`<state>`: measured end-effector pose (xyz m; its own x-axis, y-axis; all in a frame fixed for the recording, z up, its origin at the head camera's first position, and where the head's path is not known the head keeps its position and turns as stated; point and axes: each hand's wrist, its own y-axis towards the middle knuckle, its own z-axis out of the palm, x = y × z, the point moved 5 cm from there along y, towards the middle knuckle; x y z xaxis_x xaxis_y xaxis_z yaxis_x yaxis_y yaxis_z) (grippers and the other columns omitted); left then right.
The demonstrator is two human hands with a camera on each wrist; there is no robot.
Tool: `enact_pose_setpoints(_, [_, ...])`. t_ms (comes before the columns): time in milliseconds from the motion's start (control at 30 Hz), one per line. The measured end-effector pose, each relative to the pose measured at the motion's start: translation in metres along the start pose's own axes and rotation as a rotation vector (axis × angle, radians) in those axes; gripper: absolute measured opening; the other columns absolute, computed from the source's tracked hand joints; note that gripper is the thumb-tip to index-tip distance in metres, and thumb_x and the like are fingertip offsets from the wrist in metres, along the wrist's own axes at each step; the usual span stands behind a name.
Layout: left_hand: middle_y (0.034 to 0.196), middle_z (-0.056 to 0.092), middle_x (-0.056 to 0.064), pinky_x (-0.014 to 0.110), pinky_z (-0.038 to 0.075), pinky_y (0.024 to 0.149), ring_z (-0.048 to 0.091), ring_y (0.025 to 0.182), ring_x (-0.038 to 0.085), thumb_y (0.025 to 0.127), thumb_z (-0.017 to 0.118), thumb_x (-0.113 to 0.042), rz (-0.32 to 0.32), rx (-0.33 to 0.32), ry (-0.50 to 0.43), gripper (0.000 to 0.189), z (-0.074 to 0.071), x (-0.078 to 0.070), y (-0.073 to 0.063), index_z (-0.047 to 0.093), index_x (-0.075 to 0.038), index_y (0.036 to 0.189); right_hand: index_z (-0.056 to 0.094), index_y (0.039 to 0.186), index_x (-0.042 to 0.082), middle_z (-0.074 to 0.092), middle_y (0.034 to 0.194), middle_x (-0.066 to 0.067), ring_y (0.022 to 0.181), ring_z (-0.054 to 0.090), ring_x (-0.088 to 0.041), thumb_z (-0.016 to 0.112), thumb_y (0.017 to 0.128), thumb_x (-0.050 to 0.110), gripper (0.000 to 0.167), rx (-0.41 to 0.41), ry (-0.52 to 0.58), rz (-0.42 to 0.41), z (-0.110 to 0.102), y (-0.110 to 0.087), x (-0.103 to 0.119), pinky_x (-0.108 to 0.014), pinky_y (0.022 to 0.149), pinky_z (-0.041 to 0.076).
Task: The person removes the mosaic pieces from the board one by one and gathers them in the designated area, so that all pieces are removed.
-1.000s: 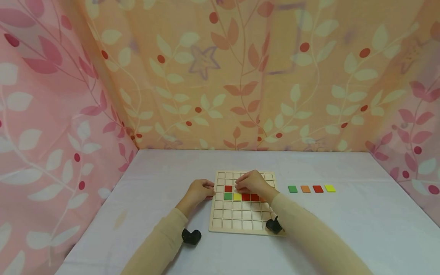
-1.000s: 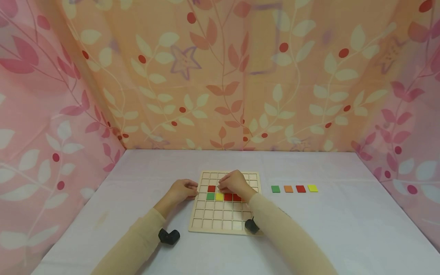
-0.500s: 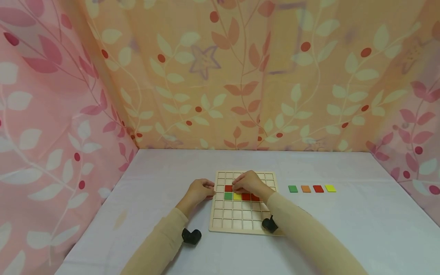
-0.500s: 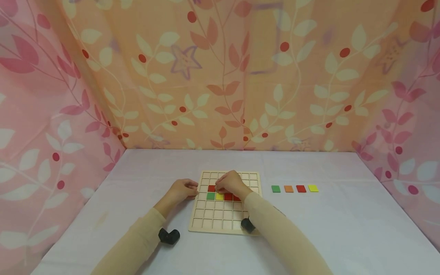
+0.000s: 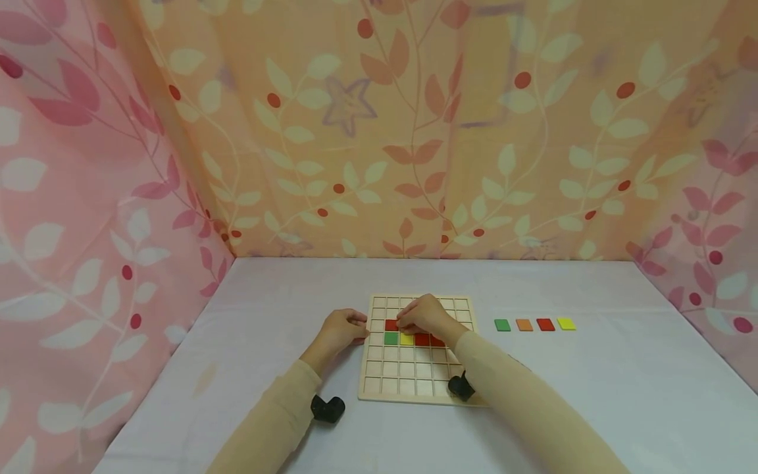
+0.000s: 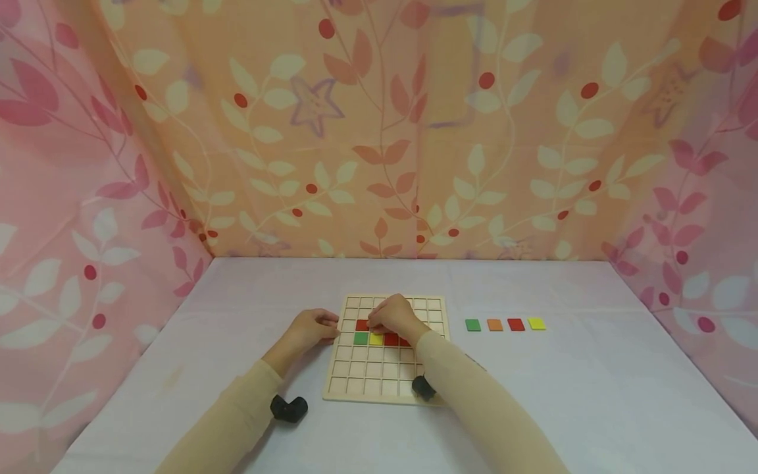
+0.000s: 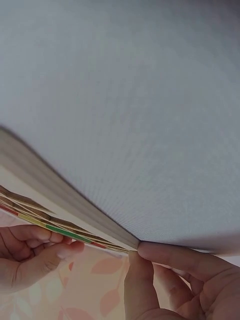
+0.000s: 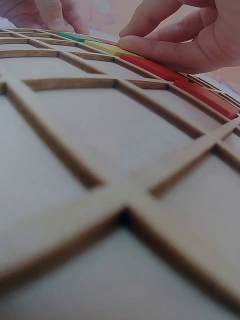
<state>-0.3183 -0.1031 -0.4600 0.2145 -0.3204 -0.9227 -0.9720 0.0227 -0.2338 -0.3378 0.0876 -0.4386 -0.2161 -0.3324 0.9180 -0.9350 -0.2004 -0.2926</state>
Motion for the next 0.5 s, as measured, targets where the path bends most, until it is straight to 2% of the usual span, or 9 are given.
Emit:
enact_pose_setpoints(267, [0.085, 0.063, 0.009, 0.025, 0.06, 0.066, 0.062, 0.073, 0.013, 0.082, 0.072, 0.007, 0.031, 0.028, 0.001, 0.025, -0.001, -0.0037, -0.0041, 0.066, 0.007, 0.106, 0.073, 0.096, -0.01, 0.076, 0.084, -0.016, 0.06, 0.068, -0.011, 0.074, 0.083, -0.003, 0.015, -0.002, -0.012, 0.013, -0.0005, 0.0005, -0.0011, -0.022, 0.061, 0.06])
enact_pose_setpoints(500, [0.089, 0.064, 0.01, 0.026, 0.06, 0.067, 0.061, 0.074, 0.013, 0.082, 0.072, 0.007, 0.008, -0.009, 0.012, 0.027, -0.0002, -0.0007, -0.0013, 0.066, 0.006, 0.108, 0.074, 0.095, -0.008, 0.076, 0.084, -0.015, 0.058, 0.067, -0.009, 0.074, 0.085, 0.0, 0.013, 0.01, -0.035, 0.012, 0.0, 0.0019, 0.0002, -0.021, 0.061, 0.059])
